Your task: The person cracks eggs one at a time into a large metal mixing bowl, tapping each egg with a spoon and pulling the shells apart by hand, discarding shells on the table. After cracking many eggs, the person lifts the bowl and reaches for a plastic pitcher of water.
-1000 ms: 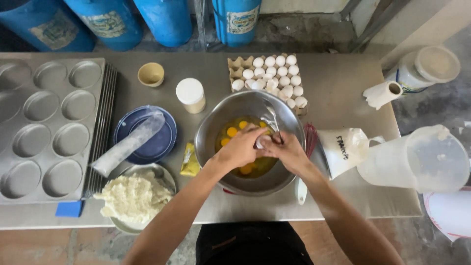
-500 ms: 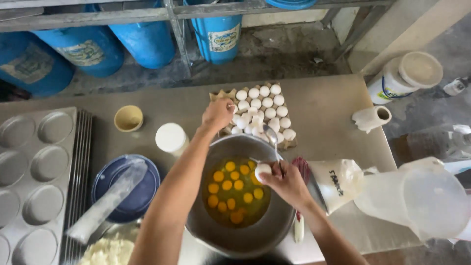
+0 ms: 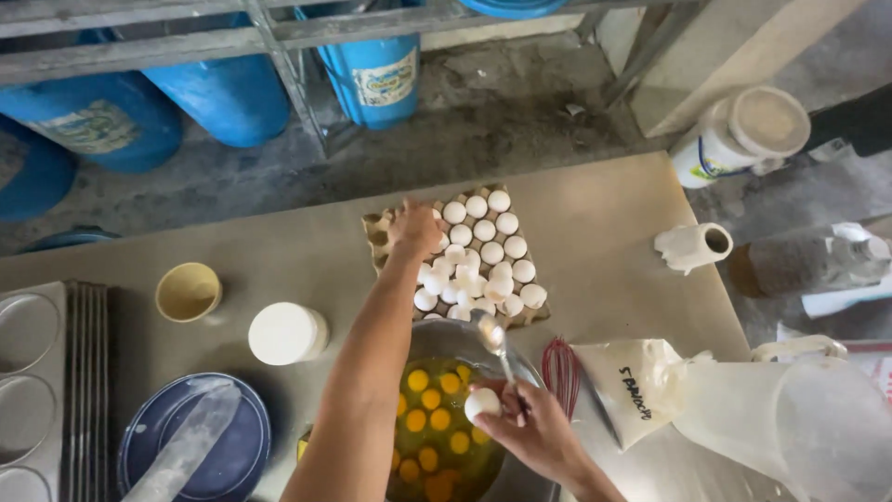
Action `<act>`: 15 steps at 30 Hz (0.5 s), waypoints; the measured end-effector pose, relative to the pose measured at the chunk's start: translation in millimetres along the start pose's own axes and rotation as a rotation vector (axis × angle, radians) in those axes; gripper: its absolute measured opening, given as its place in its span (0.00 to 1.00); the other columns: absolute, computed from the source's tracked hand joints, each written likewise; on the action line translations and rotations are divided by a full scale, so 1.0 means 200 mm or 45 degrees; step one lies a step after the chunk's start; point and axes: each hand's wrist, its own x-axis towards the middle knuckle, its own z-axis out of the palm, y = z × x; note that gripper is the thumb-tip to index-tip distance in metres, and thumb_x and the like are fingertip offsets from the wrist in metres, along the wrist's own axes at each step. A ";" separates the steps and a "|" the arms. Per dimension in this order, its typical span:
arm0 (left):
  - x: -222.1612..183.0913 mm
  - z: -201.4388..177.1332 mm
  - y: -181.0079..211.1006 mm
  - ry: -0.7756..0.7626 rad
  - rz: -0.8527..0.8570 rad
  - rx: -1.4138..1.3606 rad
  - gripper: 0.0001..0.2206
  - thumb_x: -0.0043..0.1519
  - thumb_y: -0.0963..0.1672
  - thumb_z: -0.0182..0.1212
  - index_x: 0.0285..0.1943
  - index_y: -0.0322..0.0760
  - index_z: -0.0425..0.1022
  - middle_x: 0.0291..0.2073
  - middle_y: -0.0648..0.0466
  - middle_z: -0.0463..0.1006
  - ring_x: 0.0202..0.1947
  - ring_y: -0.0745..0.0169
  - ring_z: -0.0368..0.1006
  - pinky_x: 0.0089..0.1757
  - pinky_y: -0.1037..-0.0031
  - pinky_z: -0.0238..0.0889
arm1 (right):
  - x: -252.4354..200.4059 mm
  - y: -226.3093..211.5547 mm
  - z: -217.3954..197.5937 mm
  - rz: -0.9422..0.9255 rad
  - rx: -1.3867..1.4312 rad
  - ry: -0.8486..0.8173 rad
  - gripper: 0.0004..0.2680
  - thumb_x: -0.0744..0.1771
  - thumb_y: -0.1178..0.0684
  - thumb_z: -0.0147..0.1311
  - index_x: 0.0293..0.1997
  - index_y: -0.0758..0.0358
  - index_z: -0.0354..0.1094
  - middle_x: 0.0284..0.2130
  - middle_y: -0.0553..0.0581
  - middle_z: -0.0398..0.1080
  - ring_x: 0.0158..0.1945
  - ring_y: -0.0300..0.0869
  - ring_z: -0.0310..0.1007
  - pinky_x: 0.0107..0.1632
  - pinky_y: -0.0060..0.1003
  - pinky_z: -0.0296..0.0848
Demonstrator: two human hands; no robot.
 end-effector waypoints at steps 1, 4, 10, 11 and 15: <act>-0.01 0.01 0.00 -0.041 -0.053 -0.106 0.20 0.66 0.51 0.60 0.60 0.36 0.75 0.69 0.42 0.60 0.65 0.39 0.63 0.57 0.53 0.66 | 0.00 0.03 -0.01 -0.024 0.065 -0.009 0.16 0.62 0.49 0.65 0.53 0.60 0.74 0.39 0.57 0.82 0.40 0.39 0.83 0.41 0.34 0.82; -0.01 0.00 -0.03 -0.082 -0.041 -0.166 0.20 0.66 0.51 0.58 0.60 0.35 0.74 0.69 0.41 0.59 0.62 0.38 0.67 0.56 0.52 0.67 | 0.08 0.01 -0.12 -0.103 -0.033 0.079 0.16 0.62 0.47 0.64 0.53 0.60 0.75 0.39 0.56 0.82 0.38 0.38 0.83 0.39 0.34 0.84; 0.10 0.20 -0.26 0.307 0.128 -0.459 0.21 0.67 0.50 0.60 0.60 0.29 0.72 0.57 0.33 0.67 0.57 0.29 0.67 0.54 0.44 0.62 | 0.40 -0.16 -0.25 -0.265 -0.125 0.336 0.11 0.65 0.48 0.63 0.46 0.64 0.74 0.21 0.51 0.59 0.24 0.39 0.66 0.24 0.33 0.64; -0.02 0.09 -0.25 0.308 0.112 -0.453 0.21 0.67 0.50 0.60 0.60 0.29 0.72 0.57 0.33 0.67 0.57 0.29 0.67 0.54 0.44 0.62 | 0.48 -0.18 -0.24 -0.265 -0.122 0.319 0.11 0.65 0.48 0.63 0.46 0.64 0.74 0.21 0.51 0.59 0.24 0.39 0.66 0.24 0.33 0.64; -0.47 -0.25 -0.24 0.334 0.111 -1.323 0.18 0.68 0.48 0.58 0.58 0.28 0.74 0.45 0.44 0.81 0.39 0.56 0.79 0.41 0.68 0.73 | 0.86 -0.27 -0.20 -0.397 -0.147 0.280 0.15 0.66 0.46 0.63 0.28 0.61 0.58 0.21 0.48 0.64 0.28 0.33 0.76 0.25 0.31 0.70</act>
